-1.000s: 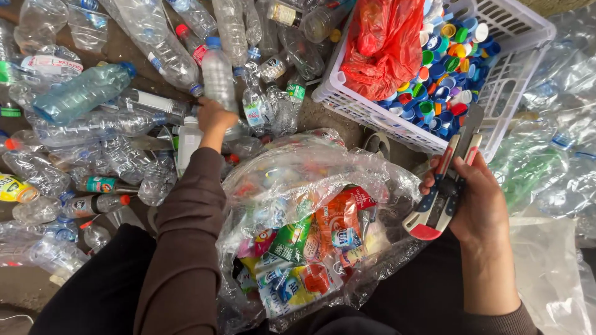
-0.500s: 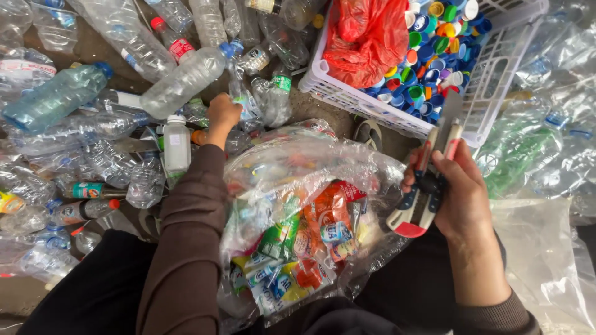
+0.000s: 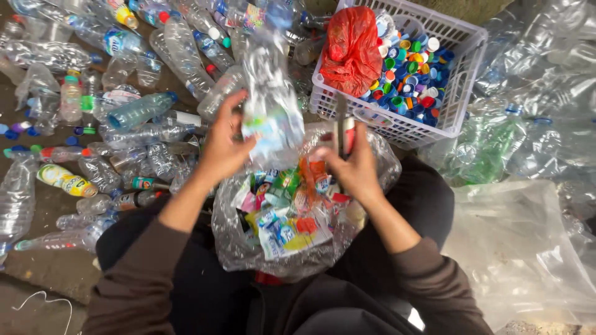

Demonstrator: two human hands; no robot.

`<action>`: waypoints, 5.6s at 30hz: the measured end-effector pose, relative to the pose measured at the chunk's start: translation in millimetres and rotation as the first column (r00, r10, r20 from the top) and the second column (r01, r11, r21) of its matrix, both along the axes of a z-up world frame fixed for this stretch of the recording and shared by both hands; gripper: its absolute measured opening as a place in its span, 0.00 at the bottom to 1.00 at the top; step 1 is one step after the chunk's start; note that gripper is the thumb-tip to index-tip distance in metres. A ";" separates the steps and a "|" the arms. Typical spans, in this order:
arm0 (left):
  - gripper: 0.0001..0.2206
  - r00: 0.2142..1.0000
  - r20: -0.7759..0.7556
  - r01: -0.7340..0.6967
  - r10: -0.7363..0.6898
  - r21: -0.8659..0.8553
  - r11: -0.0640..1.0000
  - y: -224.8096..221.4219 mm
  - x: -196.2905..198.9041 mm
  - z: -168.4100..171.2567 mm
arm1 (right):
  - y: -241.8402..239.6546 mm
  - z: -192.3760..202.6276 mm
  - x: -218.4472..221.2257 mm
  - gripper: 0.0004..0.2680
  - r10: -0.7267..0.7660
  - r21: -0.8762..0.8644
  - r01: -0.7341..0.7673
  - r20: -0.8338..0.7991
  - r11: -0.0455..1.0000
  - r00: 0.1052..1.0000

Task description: Sorting plastic bottles and removing caps at a recycling center.

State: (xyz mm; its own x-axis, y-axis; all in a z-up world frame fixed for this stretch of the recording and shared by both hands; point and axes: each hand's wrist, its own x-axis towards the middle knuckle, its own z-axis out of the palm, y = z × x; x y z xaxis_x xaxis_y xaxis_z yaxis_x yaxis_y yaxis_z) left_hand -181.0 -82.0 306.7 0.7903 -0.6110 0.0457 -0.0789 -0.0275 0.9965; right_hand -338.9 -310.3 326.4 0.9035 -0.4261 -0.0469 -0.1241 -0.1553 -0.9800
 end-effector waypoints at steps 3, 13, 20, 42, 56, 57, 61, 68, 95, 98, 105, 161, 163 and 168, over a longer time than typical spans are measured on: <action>0.38 0.991 -0.135 0.013 -0.023 -0.078 0.997 15.0 -82.2 -18.0 | 29.2 2.1 -15.6 0.28 -0.006 -0.213 -0.037 -0.196 0.976 0.981; 0.20 0.887 0.131 -0.456 0.442 0.398 0.796 -2.6 -166.9 -45.6 | 87.3 -15.7 -95.2 0.12 0.030 -0.370 -0.138 -0.282 0.919 0.959; 0.18 0.889 0.334 -0.454 0.314 0.544 0.706 -4.4 -154.9 -54.1 | 121.5 -7.6 -102.5 0.08 0.019 -0.498 -0.314 -0.511 0.808 0.860; 0.20 0.841 0.469 -0.497 0.268 0.475 0.727 -3.7 -162.6 -74.2 | 146.7 -53.4 -115.6 0.07 -0.115 -0.723 -0.426 -0.567 0.544 0.816; 0.18 0.769 0.566 -0.565 0.297 0.385 0.729 -5.2 -167.1 -90.3 | 152.3 -53.6 -125.9 0.08 -0.124 -0.700 -0.450 -0.604 0.555 0.787; 0.17 0.750 0.582 -0.586 0.315 0.363 0.724 -4.3 -167.1 -88.9 | 154.3 -50.4 -126.3 0.08 -0.119 -0.685 -0.465 -0.622 0.561 0.774; 0.15 0.689 0.640 -0.644 0.341 0.324 0.693 2.1 -151.2 -73.3 | 153.9 -69.7 -139.9 0.07 -0.050 -0.570 -0.522 -0.704 0.634 0.708; 0.14 0.609 0.706 -0.698 0.362 0.260 0.667 2.5 -144.2 -86.2 | 149.9 -60.7 -144.7 0.09 -0.024 -0.582 -0.582 -0.718 0.568 0.695; 0.20 0.860 0.277 -0.486 0.428 0.189 0.853 12.1 -159.6 -37.5 | 115.2 -38.9 -97.1 0.15 -0.200 -0.541 -0.018 -0.342 0.841 0.918; 0.21 0.884 0.136 -0.464 0.446 0.144 0.874 16.1 -148.7 -69.5 | 109.6 -34.2 -99.0 0.14 -0.197 -0.459 0.075 -0.224 0.885 0.955; 0.24 0.949 -0.138 -0.269 0.285 0.128 0.955 26.0 -147.1 -50.1 | 84.2 -23.8 -104.5 0.10 -0.034 0.161 0.028 0.035 0.987 0.999; 0.04 0.817 0.052 -0.558 0.575 0.324 0.764 7.8 -152.0 -56.4 | 101.2 -84.3 -114.0 0.05 0.126 -0.040 -0.126 -0.014 0.991 0.992; 0.04 0.788 0.032 -0.598 0.615 0.277 0.752 11.1 -144.0 -58.4 | 102.9 -85.4 -119.7 0.06 0.152 -0.027 -0.152 -0.021 0.988 0.988; 0.06 0.777 -0.022 -0.612 0.629 0.202 0.764 15.8 -127.9 -108.3 | 101.4 -68.7 -125.3 0.05 0.135 -0.051 -0.138 -0.043 0.989 0.990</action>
State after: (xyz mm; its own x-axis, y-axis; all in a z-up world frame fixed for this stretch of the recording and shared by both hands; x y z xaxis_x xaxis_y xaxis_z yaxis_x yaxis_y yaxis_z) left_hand -308.9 -66.3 198.4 0.9951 0.0235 -0.0964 0.0992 -0.2134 0.9719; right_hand -464.2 -208.8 257.7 0.9512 -0.3019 -0.0644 -0.1369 -0.2257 -0.9645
